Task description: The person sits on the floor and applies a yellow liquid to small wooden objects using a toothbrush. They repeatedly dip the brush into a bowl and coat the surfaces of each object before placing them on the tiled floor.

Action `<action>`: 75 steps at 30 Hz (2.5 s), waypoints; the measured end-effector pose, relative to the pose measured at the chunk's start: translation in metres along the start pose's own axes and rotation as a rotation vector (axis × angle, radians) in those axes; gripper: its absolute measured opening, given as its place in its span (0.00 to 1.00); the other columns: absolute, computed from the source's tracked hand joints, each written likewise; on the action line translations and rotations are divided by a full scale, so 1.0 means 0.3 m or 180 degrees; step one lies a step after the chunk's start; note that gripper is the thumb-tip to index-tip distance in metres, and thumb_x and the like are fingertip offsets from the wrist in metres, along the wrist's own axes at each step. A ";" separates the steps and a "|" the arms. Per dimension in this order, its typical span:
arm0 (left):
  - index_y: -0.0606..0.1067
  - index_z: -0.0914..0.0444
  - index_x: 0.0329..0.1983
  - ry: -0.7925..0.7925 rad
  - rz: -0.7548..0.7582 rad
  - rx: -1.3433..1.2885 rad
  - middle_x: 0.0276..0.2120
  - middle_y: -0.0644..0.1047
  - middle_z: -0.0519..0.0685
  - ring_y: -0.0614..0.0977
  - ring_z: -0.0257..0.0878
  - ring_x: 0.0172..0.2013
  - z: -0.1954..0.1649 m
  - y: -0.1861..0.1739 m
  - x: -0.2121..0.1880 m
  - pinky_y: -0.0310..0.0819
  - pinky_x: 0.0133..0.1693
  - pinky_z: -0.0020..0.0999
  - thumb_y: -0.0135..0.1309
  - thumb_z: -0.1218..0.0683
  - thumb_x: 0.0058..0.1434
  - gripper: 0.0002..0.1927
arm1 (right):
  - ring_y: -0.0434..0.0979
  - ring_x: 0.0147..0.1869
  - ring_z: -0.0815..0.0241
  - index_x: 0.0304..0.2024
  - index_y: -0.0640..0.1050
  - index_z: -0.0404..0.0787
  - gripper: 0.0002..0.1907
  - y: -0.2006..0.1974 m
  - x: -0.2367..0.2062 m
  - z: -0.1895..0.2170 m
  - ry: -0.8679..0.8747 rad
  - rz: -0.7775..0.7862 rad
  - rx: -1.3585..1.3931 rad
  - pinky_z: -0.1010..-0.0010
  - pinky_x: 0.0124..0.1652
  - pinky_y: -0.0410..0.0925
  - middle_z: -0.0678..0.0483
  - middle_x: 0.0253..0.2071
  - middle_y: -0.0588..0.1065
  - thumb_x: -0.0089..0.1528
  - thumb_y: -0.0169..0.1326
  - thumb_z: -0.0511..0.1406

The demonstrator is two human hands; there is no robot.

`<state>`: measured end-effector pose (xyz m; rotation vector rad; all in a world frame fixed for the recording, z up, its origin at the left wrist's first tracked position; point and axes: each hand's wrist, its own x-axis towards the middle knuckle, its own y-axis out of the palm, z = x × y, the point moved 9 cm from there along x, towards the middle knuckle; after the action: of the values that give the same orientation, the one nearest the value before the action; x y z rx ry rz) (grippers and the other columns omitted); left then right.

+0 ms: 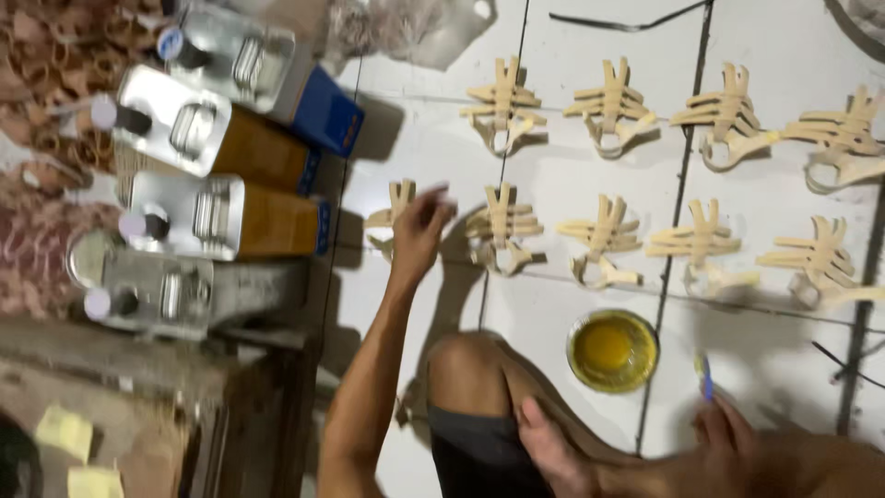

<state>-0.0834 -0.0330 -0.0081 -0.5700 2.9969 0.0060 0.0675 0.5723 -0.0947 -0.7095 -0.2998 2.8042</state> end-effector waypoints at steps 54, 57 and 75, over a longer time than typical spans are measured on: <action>0.72 0.67 0.47 0.2291 -0.0622 0.1500 0.36 0.76 0.51 0.77 0.41 0.33 -0.873 0.498 -1.420 0.72 0.36 0.33 0.65 0.62 0.60 0.16 | 0.73 0.29 0.64 0.51 0.82 0.33 0.17 0.209 -0.816 0.879 -0.2356 0.1945 -0.0275 0.74 0.30 0.66 0.52 0.30 0.77 0.61 0.65 0.35; 0.67 0.69 0.55 0.1952 -0.0907 0.0722 0.43 0.75 0.51 0.77 0.41 0.41 -0.924 0.435 -1.438 0.74 0.45 0.35 0.58 0.63 0.65 0.18 | 0.76 0.36 0.64 0.53 0.80 0.31 0.15 0.164 -0.759 0.858 -0.1798 0.2736 0.0497 0.74 0.37 0.70 0.51 0.35 0.79 0.65 0.61 0.31; 0.80 0.70 0.49 -0.0652 0.0942 -0.0902 0.40 0.83 0.51 0.82 0.33 0.40 -0.635 0.642 -1.345 0.77 0.46 0.26 0.61 0.61 0.65 0.11 | 0.75 0.34 0.66 0.47 0.80 0.28 0.21 -0.029 -0.856 0.945 -0.3899 0.1616 -0.0146 0.81 0.29 0.70 0.40 0.55 0.71 0.60 0.65 0.40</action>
<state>0.2030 0.2901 0.2154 -0.1290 2.8629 0.4841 0.1503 0.4708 0.2649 1.1800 -0.3979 3.3125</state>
